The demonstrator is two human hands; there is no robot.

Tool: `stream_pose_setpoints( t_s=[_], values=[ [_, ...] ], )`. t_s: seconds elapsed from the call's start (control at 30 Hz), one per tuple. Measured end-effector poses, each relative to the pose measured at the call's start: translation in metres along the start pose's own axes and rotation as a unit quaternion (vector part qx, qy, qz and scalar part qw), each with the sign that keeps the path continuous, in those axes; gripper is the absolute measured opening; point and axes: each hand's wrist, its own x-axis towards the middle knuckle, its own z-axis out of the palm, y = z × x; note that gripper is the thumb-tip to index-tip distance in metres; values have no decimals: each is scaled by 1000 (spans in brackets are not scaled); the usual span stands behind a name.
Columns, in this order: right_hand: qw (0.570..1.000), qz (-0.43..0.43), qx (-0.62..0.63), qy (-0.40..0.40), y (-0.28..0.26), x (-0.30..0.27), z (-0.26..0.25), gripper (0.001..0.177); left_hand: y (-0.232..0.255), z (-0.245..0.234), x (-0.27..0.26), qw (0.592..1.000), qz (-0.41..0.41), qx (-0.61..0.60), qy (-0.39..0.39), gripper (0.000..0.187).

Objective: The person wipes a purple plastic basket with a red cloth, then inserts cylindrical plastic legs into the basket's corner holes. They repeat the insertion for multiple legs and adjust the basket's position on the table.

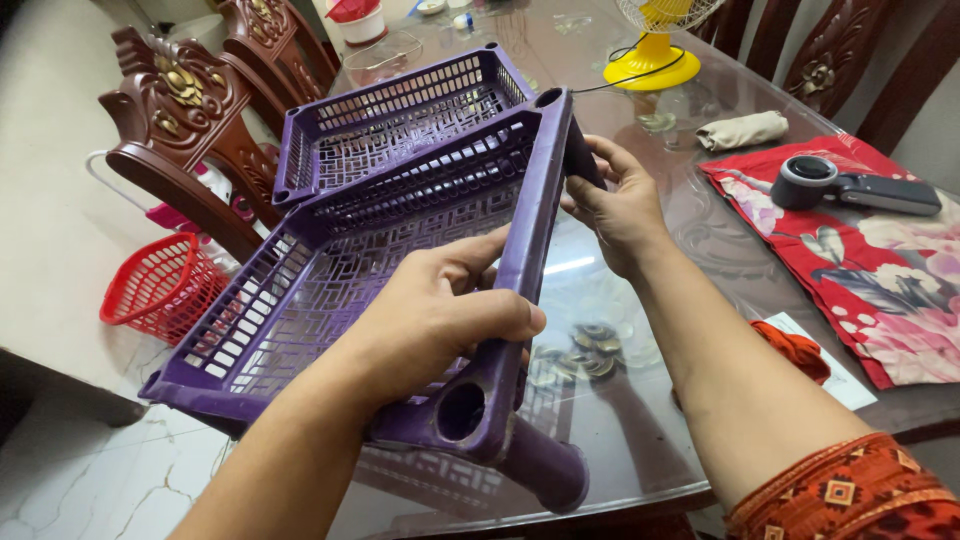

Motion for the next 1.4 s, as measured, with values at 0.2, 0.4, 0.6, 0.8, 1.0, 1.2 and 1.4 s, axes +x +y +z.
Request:
stream_pose_setpoints(
  t_s=[0.2, 0.4, 0.6, 0.8, 1.0, 1.2, 1.4],
  values=[
    [978, 15, 205, 25, 12, 2, -5, 43, 0, -2, 0, 1000, 25, -4, 6, 77],
    [958, 6, 286, -25, 26, 1, -9, 27, 1, -3, 1, 1000, 30, -10, 2, 71],
    [956, 13, 288, -50, 32, 7, -14, 29, 0, -4, -2, 998, 16, 52, 14, 46],
    [935, 103, 326, -95, 41, 13, -29, 38, -6, -2, -2, 997, -5, 78, 12, 38],
    [938, 185, 291, -41, 41, 22, -30, 46, -22, 0, 4, 995, 19, 96, 13, 42],
    [936, 282, 172, 124, 41, 22, -43, 43, -47, 30, 24, 984, -14, 171, 54, 69],
    [943, 272, 33, 191, 32, 13, -75, 68, -71, 44, 47, 956, -28, 282, 74, 81]
  ],
)
